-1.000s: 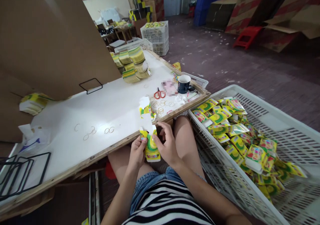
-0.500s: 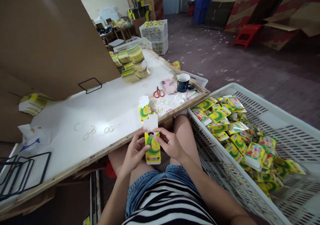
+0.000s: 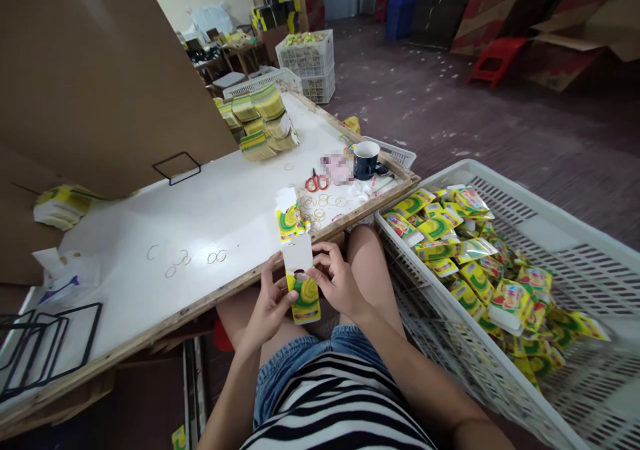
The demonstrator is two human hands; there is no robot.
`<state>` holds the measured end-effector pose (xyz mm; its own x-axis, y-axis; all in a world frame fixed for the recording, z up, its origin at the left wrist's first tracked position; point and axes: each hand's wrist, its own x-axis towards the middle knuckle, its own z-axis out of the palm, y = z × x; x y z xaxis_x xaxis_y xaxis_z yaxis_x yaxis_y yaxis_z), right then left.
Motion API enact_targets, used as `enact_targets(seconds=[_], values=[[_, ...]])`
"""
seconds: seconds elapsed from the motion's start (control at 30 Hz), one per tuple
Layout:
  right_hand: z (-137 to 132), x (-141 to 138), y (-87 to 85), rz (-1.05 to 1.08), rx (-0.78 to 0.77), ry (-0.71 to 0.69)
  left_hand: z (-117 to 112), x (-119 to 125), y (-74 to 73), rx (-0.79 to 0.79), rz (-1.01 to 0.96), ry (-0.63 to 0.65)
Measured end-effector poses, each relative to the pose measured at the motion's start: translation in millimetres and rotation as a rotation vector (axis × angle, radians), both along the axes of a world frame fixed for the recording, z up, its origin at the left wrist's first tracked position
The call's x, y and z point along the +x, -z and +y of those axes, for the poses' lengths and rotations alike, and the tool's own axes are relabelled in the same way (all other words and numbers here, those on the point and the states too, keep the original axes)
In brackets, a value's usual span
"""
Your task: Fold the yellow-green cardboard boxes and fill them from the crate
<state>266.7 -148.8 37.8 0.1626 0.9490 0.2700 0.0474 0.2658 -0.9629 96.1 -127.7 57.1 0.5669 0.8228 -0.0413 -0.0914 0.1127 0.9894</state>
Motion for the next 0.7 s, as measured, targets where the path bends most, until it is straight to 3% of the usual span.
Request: enact_targets(seconds=[0.1, 0.2, 0.4, 0.57, 0.7], values=[[1.1, 3.0, 2.8, -0.029, 0.021, -0.043, 1.0, -2.0, -0.6, 0.019, 0.087, 0.032], [0.6, 11.1, -1.1, -0.126, 0.064, -0.056, 1.3, -2.6, 1.1, 0.07, 0.144, -0.019], [-2.7, 11.9, -11.8, -0.089, -0.208, -0.226, -0.8, 2.0, 5.6, 0.17, 0.234, -0.053], [-3.9, 6.2, -10.0, -0.284, -0.243, -0.11, -1.7, 2.9, 6.3, 0.064, 0.157, 0.046], [-5.6, 2.1, -3.9, -0.374, -0.207, -0.062, -0.3, 2.9, 6.1, -0.027, 0.084, -0.008]])
